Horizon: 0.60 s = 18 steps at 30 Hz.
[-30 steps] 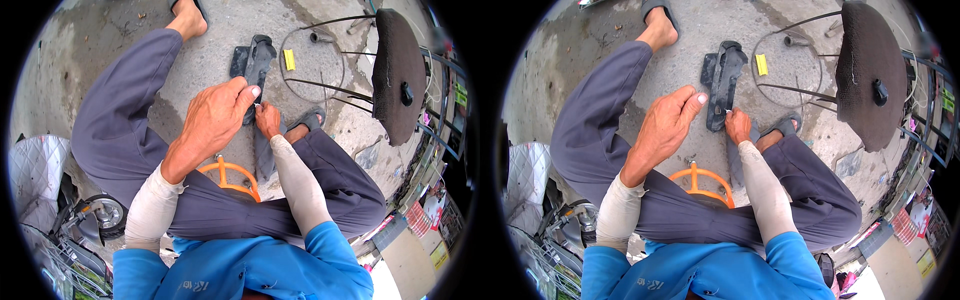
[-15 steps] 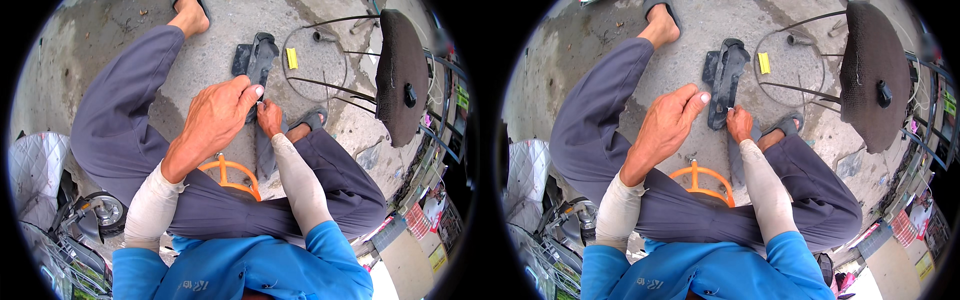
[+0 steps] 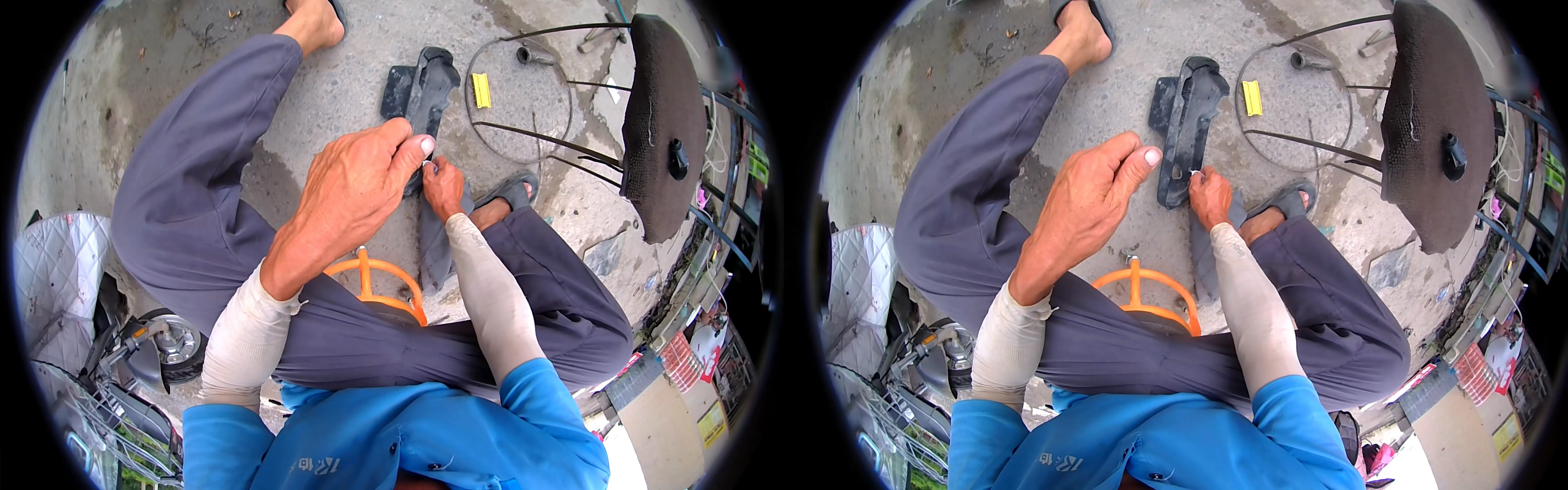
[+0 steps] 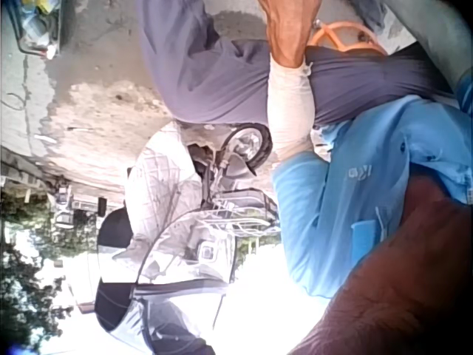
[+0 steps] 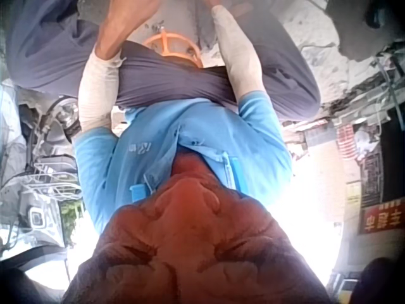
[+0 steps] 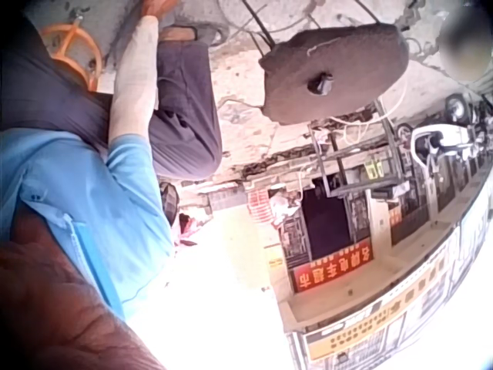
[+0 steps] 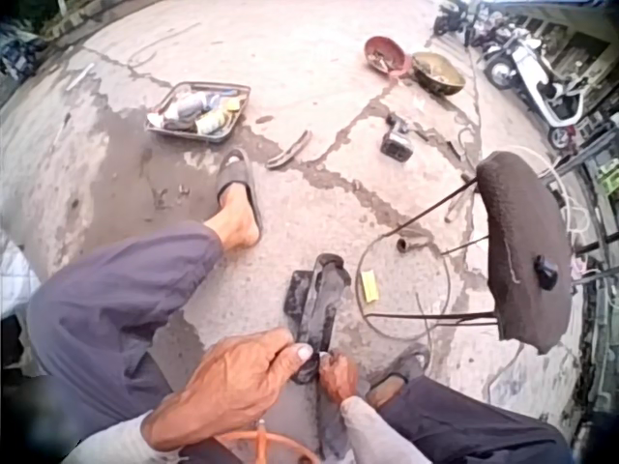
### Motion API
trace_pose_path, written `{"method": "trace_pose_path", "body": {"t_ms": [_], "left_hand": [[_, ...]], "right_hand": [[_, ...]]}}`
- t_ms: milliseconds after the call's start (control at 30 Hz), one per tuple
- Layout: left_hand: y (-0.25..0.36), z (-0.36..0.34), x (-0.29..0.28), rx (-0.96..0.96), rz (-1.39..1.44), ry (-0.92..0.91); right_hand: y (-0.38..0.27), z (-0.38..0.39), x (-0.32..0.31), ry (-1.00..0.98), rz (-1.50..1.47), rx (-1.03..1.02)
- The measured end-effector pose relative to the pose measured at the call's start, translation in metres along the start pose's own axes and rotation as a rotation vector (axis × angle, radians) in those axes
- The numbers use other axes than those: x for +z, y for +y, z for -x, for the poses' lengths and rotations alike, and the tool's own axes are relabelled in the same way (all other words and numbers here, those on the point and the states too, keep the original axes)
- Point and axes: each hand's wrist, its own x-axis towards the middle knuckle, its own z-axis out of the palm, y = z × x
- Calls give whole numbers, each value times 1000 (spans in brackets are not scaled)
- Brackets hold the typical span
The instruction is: The person sits on a small stool and cleans a black plastic part with a cloth. They then apply glue from a tube to the part and insert a small plastic piece into a hole, pressing it into place.
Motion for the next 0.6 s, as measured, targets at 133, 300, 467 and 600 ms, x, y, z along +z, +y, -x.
{"method": "trace_pose_path", "body": {"t_ms": [133, 300, 467, 600], "left_hand": [[0, 0, 0, 8, 3, 3], [1, 1, 0, 19, 2, 6], [3, 1, -1, -10, 27, 2], [3, 1, -1, 12, 12, 9]], "right_hand": [[-2, 1, 0, 9, -12, 0], [1, -2, 3, 7, -29, -6], [3, -4, 4, 13, -90, 15], [6, -5, 6, 44, -143, 52]]}}
